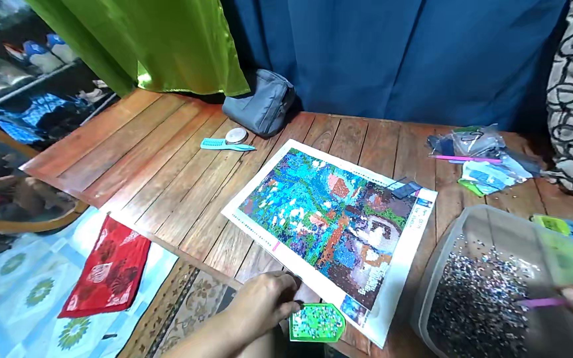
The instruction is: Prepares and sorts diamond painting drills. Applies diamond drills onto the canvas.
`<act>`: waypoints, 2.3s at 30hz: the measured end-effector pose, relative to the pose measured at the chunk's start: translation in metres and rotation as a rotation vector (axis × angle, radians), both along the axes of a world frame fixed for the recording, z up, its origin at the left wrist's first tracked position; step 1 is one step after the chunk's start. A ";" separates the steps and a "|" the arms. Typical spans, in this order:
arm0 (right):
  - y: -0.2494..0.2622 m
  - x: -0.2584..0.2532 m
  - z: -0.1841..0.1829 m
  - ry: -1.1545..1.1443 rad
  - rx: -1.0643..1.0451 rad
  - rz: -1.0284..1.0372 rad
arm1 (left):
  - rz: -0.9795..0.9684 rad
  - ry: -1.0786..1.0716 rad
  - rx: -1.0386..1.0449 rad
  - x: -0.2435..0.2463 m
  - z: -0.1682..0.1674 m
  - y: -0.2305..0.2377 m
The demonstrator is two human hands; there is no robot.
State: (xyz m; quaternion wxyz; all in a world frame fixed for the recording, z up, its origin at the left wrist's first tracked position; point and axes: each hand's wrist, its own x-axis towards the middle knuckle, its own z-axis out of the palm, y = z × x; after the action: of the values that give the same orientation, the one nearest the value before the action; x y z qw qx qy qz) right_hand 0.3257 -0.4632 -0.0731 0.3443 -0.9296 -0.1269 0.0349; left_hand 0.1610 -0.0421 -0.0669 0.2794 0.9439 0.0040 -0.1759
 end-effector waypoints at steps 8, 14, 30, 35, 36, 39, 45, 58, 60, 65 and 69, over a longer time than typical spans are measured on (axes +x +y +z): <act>-0.006 -0.004 -0.005 -0.062 -0.012 0.003 | -0.101 0.036 -0.062 0.011 -0.009 -0.006; 0.003 -0.011 0.003 -0.142 0.010 -0.054 | -0.015 -0.200 -0.068 0.010 -0.002 0.016; 0.019 -0.013 -0.006 -0.312 0.143 -0.198 | -0.330 -0.175 0.096 0.202 0.073 -0.188; 0.016 -0.018 0.003 -0.227 0.167 -0.196 | -0.463 -0.123 0.356 0.226 0.057 -0.231; 0.015 -0.018 0.003 -0.236 0.165 -0.191 | -0.507 -0.147 0.404 0.228 0.055 -0.236; 0.013 -0.016 -0.002 -0.277 0.162 -0.159 | -0.610 -0.197 0.514 0.231 0.048 -0.247; 0.011 -0.014 -0.010 -0.301 0.220 -0.132 | -0.617 -0.550 0.174 0.227 0.034 -0.221; 0.011 -0.010 -0.008 -0.248 0.166 -0.149 | 0.190 -0.107 0.162 0.013 0.000 -0.030; 0.011 -0.011 -0.002 -0.188 0.144 -0.130 | 0.365 -0.024 0.238 0.013 -0.010 0.013; 0.002 -0.008 0.004 -0.087 0.097 -0.009 | 0.551 -0.005 0.308 0.028 -0.013 0.028; 0.001 -0.009 0.009 -0.023 0.071 -0.029 | 0.553 -0.149 0.353 0.045 -0.033 0.032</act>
State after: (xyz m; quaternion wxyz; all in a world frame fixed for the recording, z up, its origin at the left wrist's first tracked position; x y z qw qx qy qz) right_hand 0.3163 -0.4626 -0.0636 0.3760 -0.9189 -0.1187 0.0147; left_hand 0.2057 -0.0104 -0.0996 0.1481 0.9512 0.2699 -0.0206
